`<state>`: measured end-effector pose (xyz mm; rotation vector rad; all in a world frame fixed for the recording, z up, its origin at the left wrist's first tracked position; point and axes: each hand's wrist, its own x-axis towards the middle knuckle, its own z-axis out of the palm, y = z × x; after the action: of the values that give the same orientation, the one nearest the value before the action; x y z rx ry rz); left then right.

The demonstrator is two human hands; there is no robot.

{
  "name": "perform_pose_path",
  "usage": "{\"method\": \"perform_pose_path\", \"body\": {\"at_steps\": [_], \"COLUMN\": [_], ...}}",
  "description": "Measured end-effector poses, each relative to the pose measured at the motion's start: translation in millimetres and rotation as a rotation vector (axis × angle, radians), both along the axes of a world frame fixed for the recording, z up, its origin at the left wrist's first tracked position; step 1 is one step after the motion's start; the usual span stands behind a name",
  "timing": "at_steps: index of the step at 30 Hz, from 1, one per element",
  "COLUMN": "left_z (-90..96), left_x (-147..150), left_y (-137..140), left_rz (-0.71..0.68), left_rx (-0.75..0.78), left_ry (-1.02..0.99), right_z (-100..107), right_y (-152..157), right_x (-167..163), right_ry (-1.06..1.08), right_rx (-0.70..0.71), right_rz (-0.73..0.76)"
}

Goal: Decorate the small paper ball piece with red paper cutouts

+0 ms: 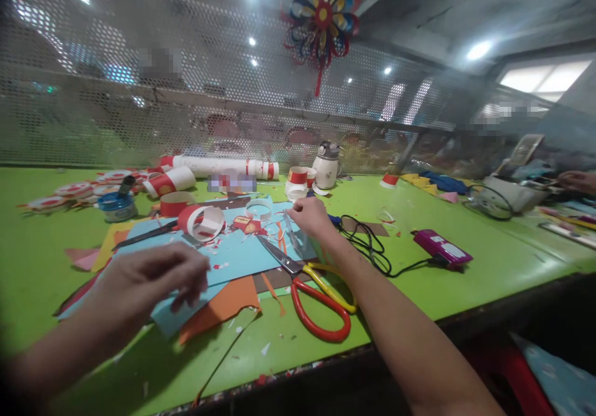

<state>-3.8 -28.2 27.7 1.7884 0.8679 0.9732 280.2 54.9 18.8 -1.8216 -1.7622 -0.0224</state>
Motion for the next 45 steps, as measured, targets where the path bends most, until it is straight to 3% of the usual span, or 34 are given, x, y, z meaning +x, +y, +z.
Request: {"method": "perform_pose_path", "body": {"at_steps": [4,9,11,16,19,31,40,45], "left_z": [21.0,24.3,20.0,8.9,4.8,-2.7,2.7,-4.5], "left_x": [-6,-2,0,-11,-22,-37,-34,-26], "left_y": [27,46,50,66,77,95,87,78], "left_rz": [0.135,0.267,0.307,0.470,0.529,0.604,0.616,0.535], "left_rx": [-0.264,-0.214,-0.151,0.274,0.318,0.241,0.191,0.167], "left_ry": [-0.272,-0.460,-0.456,-0.458,-0.481,-0.512,-0.438,-0.317], "right_z": [-3,-6,-6,-5,-4,-3,0,3], "right_y": [1,-1,-2,-3,-4,-13,-15,-19], "right_x": [1,-2,-3,-7,-10,-21,-23,-28], "right_ry": [-0.110,-0.185,-0.186,-0.149,-0.111,0.024,0.068,0.058], "right_rx": [-0.101,-0.127,-0.119,-0.094,-0.080,0.027,0.066,0.051], "right_rz": [0.042,0.082,0.084,0.060,0.076,0.155,0.164,0.183]}}
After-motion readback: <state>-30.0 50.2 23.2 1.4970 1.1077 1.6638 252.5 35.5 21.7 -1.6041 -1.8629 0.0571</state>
